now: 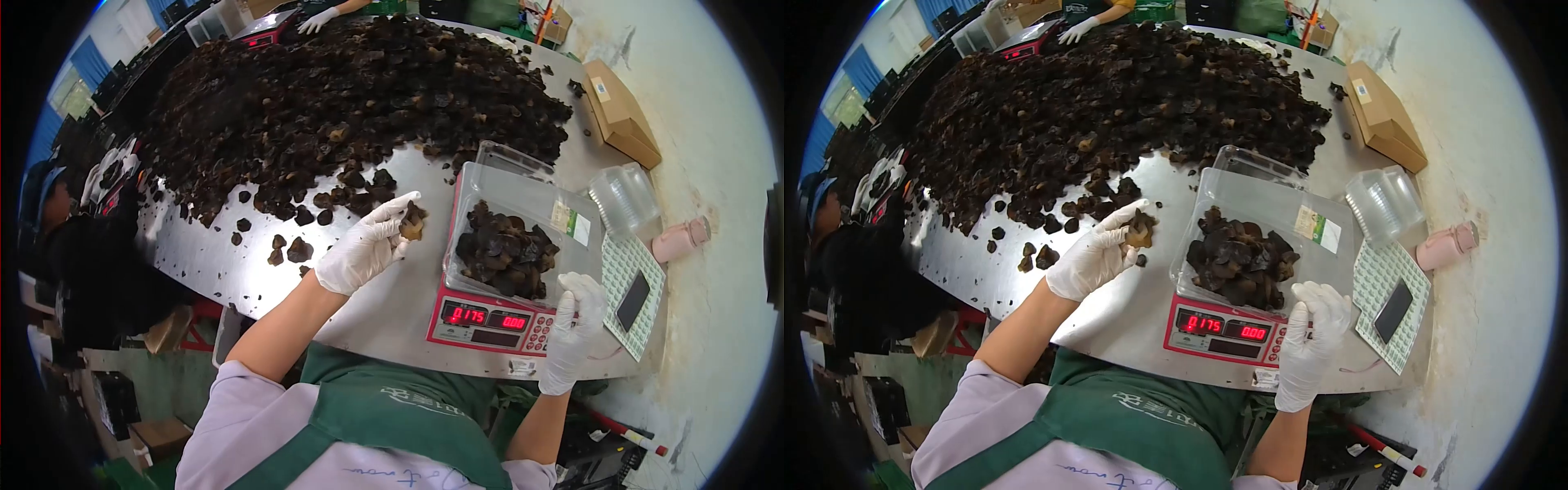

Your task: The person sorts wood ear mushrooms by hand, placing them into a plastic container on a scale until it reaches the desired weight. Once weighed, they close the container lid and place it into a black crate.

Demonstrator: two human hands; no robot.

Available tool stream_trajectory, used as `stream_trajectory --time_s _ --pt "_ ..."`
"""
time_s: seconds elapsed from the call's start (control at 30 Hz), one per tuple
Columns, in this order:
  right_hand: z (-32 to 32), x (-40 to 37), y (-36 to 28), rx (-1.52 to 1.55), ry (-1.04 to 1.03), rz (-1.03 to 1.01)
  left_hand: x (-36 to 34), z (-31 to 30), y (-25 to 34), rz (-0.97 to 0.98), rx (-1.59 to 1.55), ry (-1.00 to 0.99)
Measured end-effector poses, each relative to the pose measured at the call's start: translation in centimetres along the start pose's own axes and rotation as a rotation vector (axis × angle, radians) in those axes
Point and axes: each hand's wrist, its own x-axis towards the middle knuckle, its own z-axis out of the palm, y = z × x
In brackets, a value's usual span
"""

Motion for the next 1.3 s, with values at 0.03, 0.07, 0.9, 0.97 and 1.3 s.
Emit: stream_trajectory --time_s 0.03,0.07,0.9,0.97,1.3 --pt "0.0 0.0 0.0 -0.015 0.005 -0.004 -0.3 -0.2 0.3 -0.024 0.016 -0.041" --pt "-0.1 0.0 0.0 -0.03 0.01 -0.008 -0.7 -0.6 0.4 -0.018 0.016 -0.031" --pt "-0.9 1.4 0.5 -0.011 0.105 -0.072 -21.5 -4.3 4.6 0.034 1.735 0.422" --pt "-1.2 1.3 0.3 -0.012 0.099 -0.067 -17.5 -1.9 4.2 0.09 1.68 0.3" --pt "-0.9 5.1 3.4 0.392 -0.109 0.36 -2.7 7.5 -2.0 0.001 0.773 0.099"
